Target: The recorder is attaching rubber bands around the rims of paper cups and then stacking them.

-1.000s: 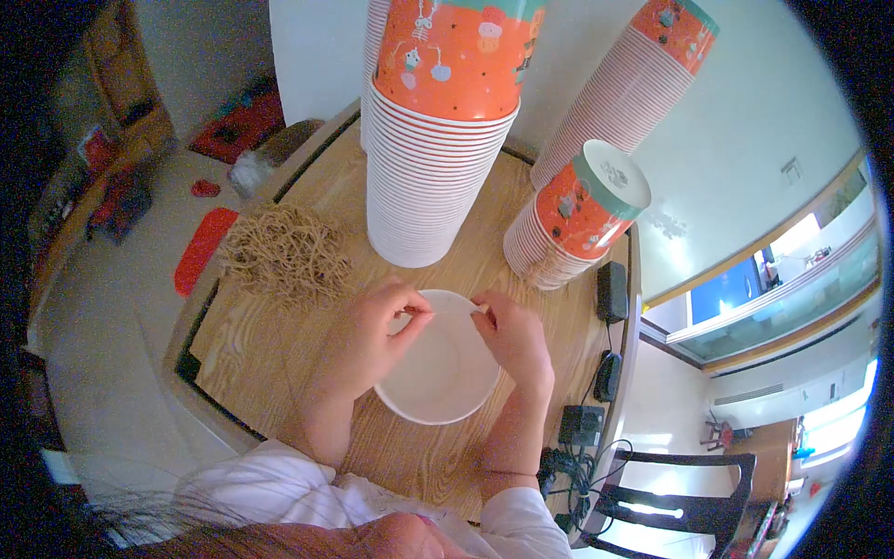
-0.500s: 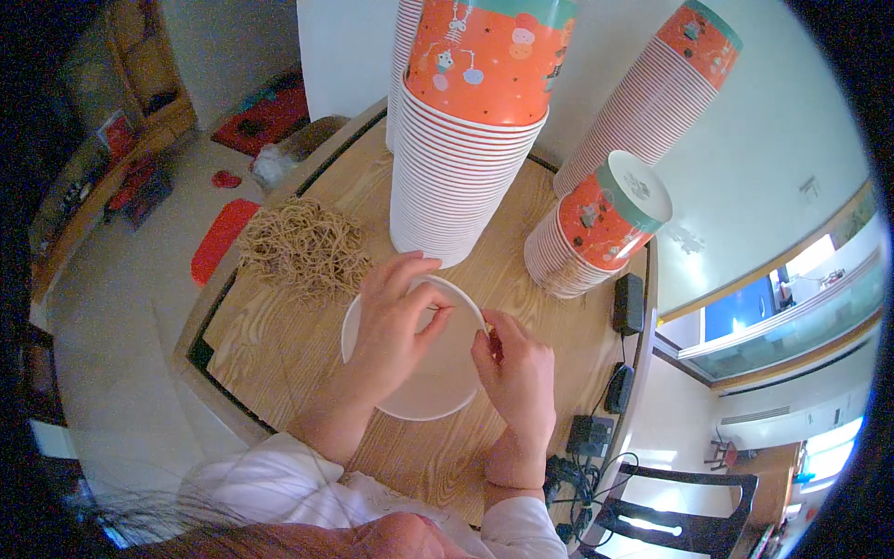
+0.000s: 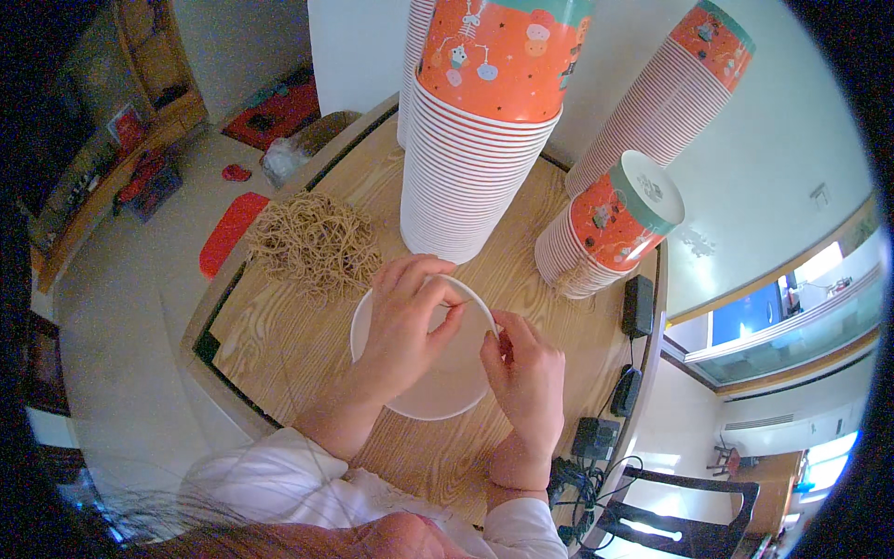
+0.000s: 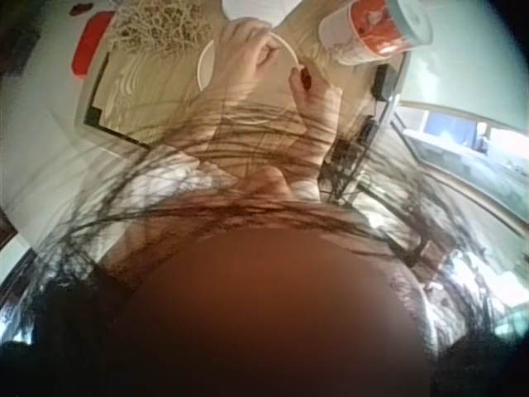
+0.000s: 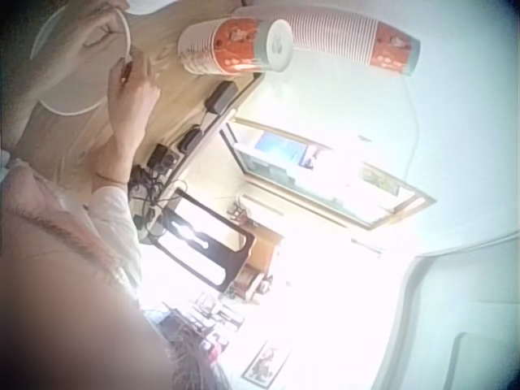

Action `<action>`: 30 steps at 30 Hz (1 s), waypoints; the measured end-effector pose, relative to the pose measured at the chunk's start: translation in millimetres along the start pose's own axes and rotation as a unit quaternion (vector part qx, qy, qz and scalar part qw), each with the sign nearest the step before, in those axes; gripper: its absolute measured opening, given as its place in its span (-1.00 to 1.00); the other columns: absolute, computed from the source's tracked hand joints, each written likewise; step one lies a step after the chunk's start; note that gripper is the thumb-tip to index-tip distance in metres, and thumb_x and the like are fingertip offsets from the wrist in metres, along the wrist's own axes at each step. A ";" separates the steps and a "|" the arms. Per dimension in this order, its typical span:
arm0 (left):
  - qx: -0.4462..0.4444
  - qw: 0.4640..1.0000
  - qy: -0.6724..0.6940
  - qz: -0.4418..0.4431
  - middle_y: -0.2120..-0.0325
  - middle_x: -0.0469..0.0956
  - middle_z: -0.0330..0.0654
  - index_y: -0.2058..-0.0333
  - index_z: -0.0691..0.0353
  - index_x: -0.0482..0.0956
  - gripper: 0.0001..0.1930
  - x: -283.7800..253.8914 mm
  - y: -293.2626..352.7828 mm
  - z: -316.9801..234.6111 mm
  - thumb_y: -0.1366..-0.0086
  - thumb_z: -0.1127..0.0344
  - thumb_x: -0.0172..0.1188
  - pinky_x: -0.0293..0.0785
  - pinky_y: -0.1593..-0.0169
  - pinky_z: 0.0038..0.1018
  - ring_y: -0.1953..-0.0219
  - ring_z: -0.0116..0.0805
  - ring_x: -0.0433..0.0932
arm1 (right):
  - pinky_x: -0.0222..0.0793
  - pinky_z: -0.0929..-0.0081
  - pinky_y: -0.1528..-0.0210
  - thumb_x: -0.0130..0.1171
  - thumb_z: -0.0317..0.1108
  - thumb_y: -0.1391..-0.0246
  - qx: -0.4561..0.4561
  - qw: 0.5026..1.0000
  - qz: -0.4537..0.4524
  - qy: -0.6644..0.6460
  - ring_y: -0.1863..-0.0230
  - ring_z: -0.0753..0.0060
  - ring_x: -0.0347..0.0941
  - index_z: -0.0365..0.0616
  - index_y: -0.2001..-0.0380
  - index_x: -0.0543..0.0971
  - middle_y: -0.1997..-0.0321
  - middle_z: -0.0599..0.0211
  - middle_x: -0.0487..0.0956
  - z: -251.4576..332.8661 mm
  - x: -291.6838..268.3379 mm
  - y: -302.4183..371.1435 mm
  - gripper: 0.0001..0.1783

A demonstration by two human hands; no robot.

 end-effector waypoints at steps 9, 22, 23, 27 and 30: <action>-0.003 1.000 0.010 0.004 0.19 0.45 -0.25 0.44 0.13 0.48 -0.86 0.0 -1.7 -1.7 -0.02 0.41 0.28 0.12 -0.15 -0.06 0.03 -0.21 0.39 | 0.36 0.47 0.50 0.17 -0.46 0.02 -0.018 1.000 -0.006 0.008 0.59 0.35 0.43 -0.18 0.25 0.57 0.55 0.24 0.49 9.8 -3.9 1.5 -0.79; 0.153 0.981 0.102 -0.058 0.20 0.52 -0.35 0.43 0.07 0.54 -0.76 -18.7 -3.6 -23.0 0.12 0.42 0.38 0.26 0.00 -0.19 0.14 -0.25 0.48 | 0.34 0.53 0.28 0.19 -0.59 0.02 -0.025 0.964 -0.099 -0.247 0.38 0.45 0.43 -0.27 0.31 0.59 0.43 0.27 0.50 -2.9 -23.2 1.1 -0.85; 0.157 0.980 0.105 -0.057 0.20 0.52 -0.35 0.43 0.07 0.54 -0.76 -19.0 -3.3 -24.3 0.12 0.42 0.38 0.26 0.00 -0.19 0.14 -0.25 0.48 | 0.34 0.54 0.29 0.19 -0.59 0.02 -0.046 0.971 -0.077 -0.223 0.39 0.45 0.43 -0.27 0.31 0.59 0.43 0.28 0.50 -0.6 -23.8 0.4 -0.85; 0.168 0.981 0.095 -0.031 0.19 0.51 -0.33 0.41 0.08 0.54 -0.76 -16.1 -2.0 -28.0 0.12 0.43 0.37 0.26 0.01 -0.21 0.11 -0.25 0.46 | 0.34 0.53 0.33 0.20 -0.57 0.00 -0.088 0.976 -0.039 -0.196 0.42 0.39 0.43 -0.29 0.30 0.56 0.45 0.25 0.50 0.3 -21.8 -1.7 -0.85; 0.159 0.984 0.080 0.009 0.20 0.50 -0.31 0.41 0.11 0.53 -0.77 -9.5 -2.9 -30.6 0.09 0.44 0.34 0.28 0.02 -0.22 0.11 -0.24 0.44 | 0.39 0.44 0.34 0.16 -0.53 -0.06 -0.106 0.983 -0.060 -0.140 0.41 0.32 0.48 -0.29 0.32 0.51 0.44 0.18 0.52 2.5 -20.6 -4.6 -0.90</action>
Point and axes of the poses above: each hand's wrist, its own y-axis away from the middle knuckle, its own x-axis out of the palm, z = x × y, the point moved 6 cm from there along -y, towards the middle knuckle
